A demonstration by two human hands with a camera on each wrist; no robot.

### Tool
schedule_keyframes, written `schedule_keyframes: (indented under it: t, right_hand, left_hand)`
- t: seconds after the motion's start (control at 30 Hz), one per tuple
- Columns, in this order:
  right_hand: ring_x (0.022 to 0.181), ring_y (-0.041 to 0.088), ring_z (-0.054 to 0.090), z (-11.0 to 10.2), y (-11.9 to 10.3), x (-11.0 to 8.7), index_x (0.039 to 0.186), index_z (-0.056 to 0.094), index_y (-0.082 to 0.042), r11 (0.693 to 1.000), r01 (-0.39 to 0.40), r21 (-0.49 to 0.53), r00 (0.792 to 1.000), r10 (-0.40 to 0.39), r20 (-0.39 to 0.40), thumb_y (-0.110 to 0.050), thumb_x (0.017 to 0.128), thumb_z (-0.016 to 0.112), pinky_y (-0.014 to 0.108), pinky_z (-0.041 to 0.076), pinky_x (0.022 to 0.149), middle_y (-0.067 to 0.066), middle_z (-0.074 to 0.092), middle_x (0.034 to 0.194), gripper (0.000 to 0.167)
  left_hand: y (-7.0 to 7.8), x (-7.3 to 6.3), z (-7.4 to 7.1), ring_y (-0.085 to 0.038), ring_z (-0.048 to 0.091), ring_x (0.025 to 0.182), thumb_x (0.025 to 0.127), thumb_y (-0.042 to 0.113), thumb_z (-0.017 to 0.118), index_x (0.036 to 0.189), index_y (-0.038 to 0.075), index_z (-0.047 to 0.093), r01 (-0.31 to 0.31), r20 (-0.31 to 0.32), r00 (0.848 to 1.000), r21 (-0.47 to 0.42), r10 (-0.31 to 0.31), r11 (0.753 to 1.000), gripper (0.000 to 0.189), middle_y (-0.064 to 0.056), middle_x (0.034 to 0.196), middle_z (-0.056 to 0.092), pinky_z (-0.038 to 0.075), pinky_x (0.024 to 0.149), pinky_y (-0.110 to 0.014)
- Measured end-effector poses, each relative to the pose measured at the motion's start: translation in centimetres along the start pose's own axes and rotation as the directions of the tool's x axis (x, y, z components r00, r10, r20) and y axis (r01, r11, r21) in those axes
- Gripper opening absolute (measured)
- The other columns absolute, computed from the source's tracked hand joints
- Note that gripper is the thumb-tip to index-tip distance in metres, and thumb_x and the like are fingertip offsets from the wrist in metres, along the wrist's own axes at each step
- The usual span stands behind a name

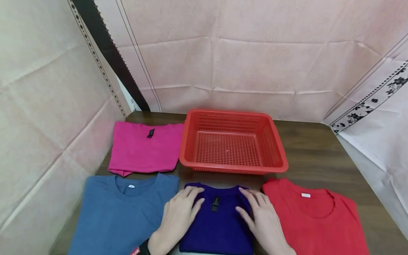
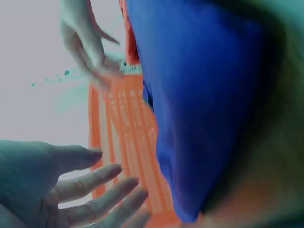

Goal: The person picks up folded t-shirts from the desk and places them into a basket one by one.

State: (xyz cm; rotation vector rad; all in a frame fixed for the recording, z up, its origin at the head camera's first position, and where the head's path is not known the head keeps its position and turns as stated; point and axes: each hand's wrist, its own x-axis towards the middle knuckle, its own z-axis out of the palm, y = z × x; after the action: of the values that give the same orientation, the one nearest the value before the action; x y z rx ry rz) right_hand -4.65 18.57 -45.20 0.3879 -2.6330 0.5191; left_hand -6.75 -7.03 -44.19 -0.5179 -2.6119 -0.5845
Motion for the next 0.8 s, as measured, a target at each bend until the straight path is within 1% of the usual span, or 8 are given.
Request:
schedule_keyframes:
  t: [0.1, 0.2, 0.33, 0.43, 0.5, 0.57, 0.67, 0.8]
  right_hand:
    - [0.071, 0.003, 0.058, -0.8, 0.7, -0.4, 0.11, 0.073, -0.022, 0.993, -0.118, 0.019, 0.993, 0.117, 0.012, -0.025, 0.086, 0.082, 0.028, 0.047, 0.055, -0.013, 0.067, 0.088, 0.026]
    - [0.052, -0.005, 0.045, -1.7, 1.7, -0.8, 0.096, 0.072, -0.026, 0.964, -0.264, 0.031, 0.959, 0.258, 0.119, -0.024, 0.091, 0.077, 0.023, 0.037, 0.049, -0.022, 0.059, 0.069, 0.007]
    - [0.044, 0.004, 0.049, -2.5, 3.0, -1.5, 0.096, 0.071, -0.019, 0.873, -0.465, 0.148, 0.832, 0.374, 0.409, -0.025, 0.099, 0.066, 0.026, 0.043, 0.048, -0.017, 0.061, 0.064, 0.009]
    - [0.042, 0.016, 0.056, -2.3, 3.6, -1.8, 0.105, 0.072, -0.009, 0.752, -0.601, 0.272, 0.715, 0.352, 0.605, -0.031, 0.103, 0.06, 0.031, 0.049, 0.045, -0.008, 0.067, 0.069, 0.025]
    - [0.041, 0.017, 0.056, -1.7, 3.6, -1.8, 0.105, 0.071, -0.005, 0.688, -0.651, 0.322, 0.669, 0.319, 0.671, -0.038, 0.102, 0.059, 0.033, 0.049, 0.042, -0.003, 0.065, 0.064, 0.035]
    - [0.038, 0.015, 0.052, -0.9, 3.3, -1.6, 0.097, 0.069, -0.003, 0.649, -0.677, 0.348, 0.65, 0.305, 0.696, -0.043, 0.101, 0.059, 0.032, 0.047, 0.042, -0.003, 0.059, 0.056, 0.042]
    - [0.039, 0.011, 0.046, 0.1, 2.2, -1.3, 0.076, 0.059, -0.008, 0.626, -0.699, 0.346, 0.642, 0.335, 0.69, -0.048, 0.098, 0.062, 0.028, 0.044, 0.045, -0.003, 0.046, 0.048, 0.046]
    - [0.048, 0.006, 0.035, 0.8, 0.8, -1.1, 0.063, 0.041, -0.014, 0.67, -0.667, 0.326, 0.69, 0.391, 0.609, -0.044, 0.094, 0.07, 0.023, 0.037, 0.053, -0.006, 0.036, 0.054, 0.051]
  left_hand:
    - [-1.2, -0.2, -1.1, -0.014, 0.065, 0.06, 0.088, 0.027, 0.08, 0.093, 0.025, 0.075, 0.094, -0.006, 0.996, 0.018, -0.094, 0.995, 0.007, 0.011, 0.085, 0.071, 0.042, 0.042, -0.028]
    - [-2.8, -0.8, -2.3, -0.011, 0.056, 0.049, 0.093, 0.024, 0.075, 0.082, 0.024, 0.072, 0.198, 0.089, 0.976, 0.006, -0.197, 0.98, 0.011, 0.013, 0.067, 0.064, 0.04, 0.041, -0.031]
    - [-4.5, -1.9, -3.2, -0.003, 0.052, 0.048, 0.1, 0.02, 0.065, 0.079, 0.02, 0.07, 0.355, 0.358, 0.887, -0.122, -0.293, 0.927, 0.021, 0.014, 0.061, 0.058, 0.042, 0.043, -0.028]
    - [-4.9, -2.7, -3.1, -0.004, 0.057, 0.051, 0.103, 0.023, 0.06, 0.085, 0.015, 0.072, 0.458, 0.514, 0.811, -0.262, -0.279, 0.849, 0.023, 0.012, 0.064, 0.063, 0.046, 0.046, -0.024]
    - [-4.9, -2.8, -2.6, -0.007, 0.058, 0.051, 0.104, 0.029, 0.058, 0.086, 0.013, 0.073, 0.488, 0.556, 0.79, -0.318, -0.258, 0.813, 0.028, 0.01, 0.064, 0.064, 0.046, 0.046, -0.024]
    - [-4.5, -2.8, -2.0, -0.007, 0.058, 0.051, 0.103, 0.037, 0.058, 0.083, 0.014, 0.072, 0.497, 0.563, 0.788, -0.344, -0.248, 0.797, 0.034, 0.009, 0.062, 0.063, 0.045, 0.047, -0.024]
    - [-3.7, -2.5, -1.2, -0.005, 0.047, 0.047, 0.101, 0.045, 0.058, 0.071, 0.018, 0.062, 0.477, 0.547, 0.799, -0.323, -0.25, 0.817, 0.041, 0.01, 0.056, 0.054, 0.036, 0.045, -0.025]
    - [-2.7, -2.3, -0.4, -0.006, 0.042, 0.051, 0.099, 0.05, 0.06, 0.07, 0.015, 0.055, 0.455, 0.53, 0.81, -0.296, -0.251, 0.84, 0.045, 0.008, 0.062, 0.048, 0.033, 0.048, -0.025]
